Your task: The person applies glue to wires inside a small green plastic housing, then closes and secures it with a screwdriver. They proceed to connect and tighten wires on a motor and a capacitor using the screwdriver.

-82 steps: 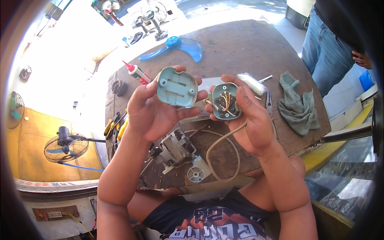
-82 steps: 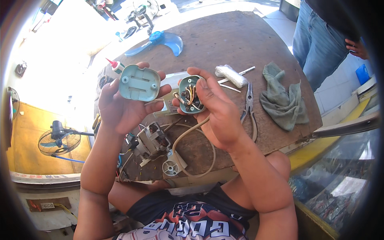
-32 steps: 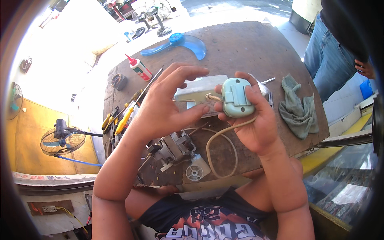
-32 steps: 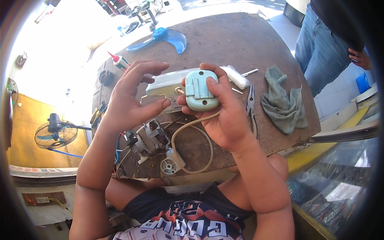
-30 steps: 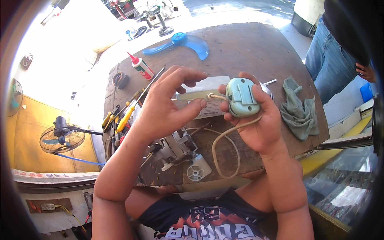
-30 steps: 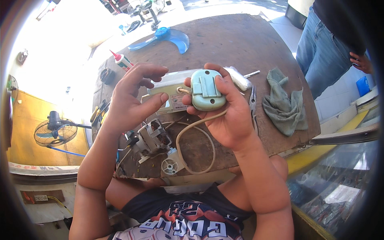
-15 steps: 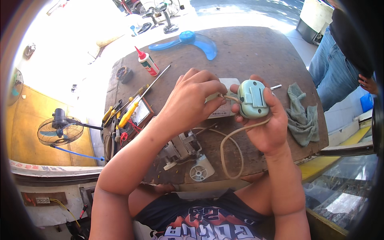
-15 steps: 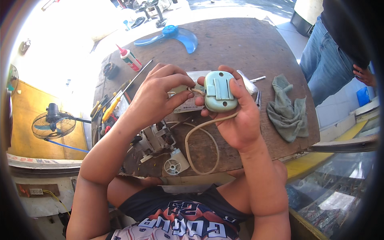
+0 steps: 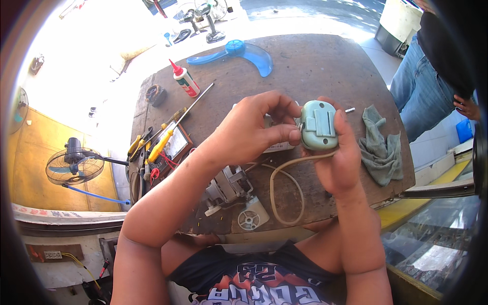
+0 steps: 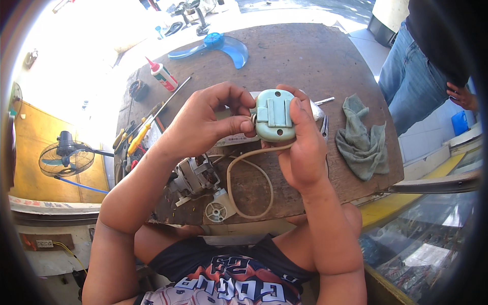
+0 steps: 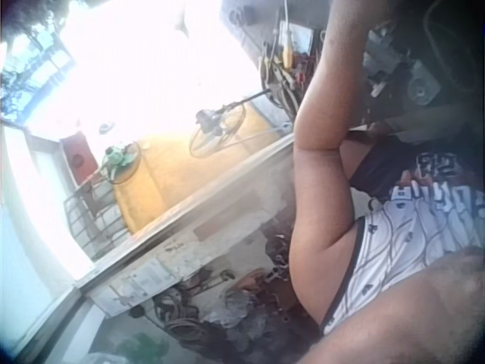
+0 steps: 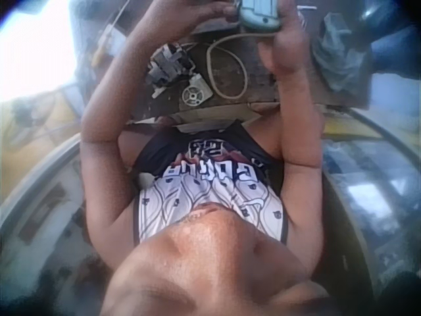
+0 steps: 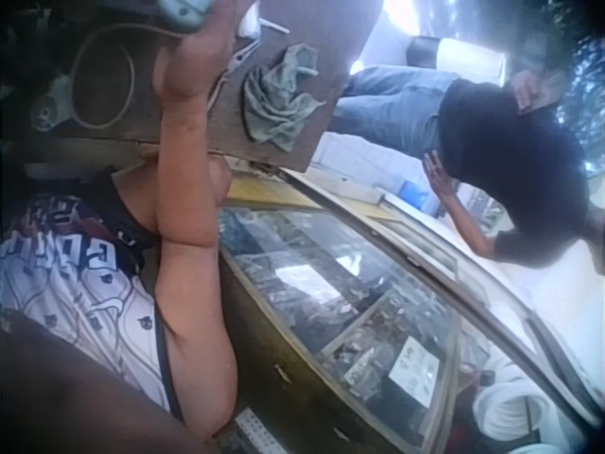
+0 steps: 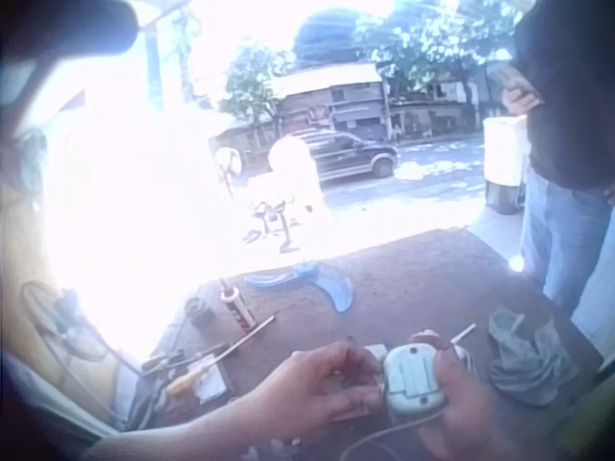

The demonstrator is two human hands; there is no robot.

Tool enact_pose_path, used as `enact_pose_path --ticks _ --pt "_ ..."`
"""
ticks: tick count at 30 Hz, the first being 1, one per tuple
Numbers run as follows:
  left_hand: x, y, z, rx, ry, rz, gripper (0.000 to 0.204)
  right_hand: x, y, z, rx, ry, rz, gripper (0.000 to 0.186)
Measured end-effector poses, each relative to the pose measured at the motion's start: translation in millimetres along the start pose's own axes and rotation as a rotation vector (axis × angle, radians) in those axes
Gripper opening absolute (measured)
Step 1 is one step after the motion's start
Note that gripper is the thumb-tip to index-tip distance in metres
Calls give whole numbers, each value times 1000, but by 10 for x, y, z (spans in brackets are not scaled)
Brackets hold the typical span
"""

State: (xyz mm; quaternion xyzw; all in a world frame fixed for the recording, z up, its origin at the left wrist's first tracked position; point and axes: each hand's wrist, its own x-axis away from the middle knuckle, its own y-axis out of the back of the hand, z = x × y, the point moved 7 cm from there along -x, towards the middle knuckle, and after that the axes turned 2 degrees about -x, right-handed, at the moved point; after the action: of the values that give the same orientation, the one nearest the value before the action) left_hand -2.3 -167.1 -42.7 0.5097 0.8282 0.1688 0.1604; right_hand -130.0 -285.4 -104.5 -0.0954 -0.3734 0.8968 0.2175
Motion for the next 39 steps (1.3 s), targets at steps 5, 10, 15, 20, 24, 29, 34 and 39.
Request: enact_pose_path --ticks 5,10,15,20,24,29,34,39 --pt "-40 -51 6 -81 68 68 32 -35 61 -31 8 15 -13 48" --pt "-65 -41 -34 -183 55 119 33 -34 60 -86 -112 -54 73 47" --pt "-83 14 -90 -215 72 154 31 -49 12 -107 -209 -98 162 46" --pt "18 16 -196 -266 -21 -25 28 -66 5 -62 -81 -25 113 46" --pt "78 -5 -191 -258 -67 -102 26 -38 -52 -29 -25 -5 91 50" --pt "108 29 -137 -204 -35 -67 31 0 -92 -8 75 -23 62 59" --pt "157 87 -158 -211 -53 -30 35 22 -137 -30 3 -8 108 53" --pt "182 149 -172 -195 -95 -48 43 27 -132 -31 36 -19 118 52"
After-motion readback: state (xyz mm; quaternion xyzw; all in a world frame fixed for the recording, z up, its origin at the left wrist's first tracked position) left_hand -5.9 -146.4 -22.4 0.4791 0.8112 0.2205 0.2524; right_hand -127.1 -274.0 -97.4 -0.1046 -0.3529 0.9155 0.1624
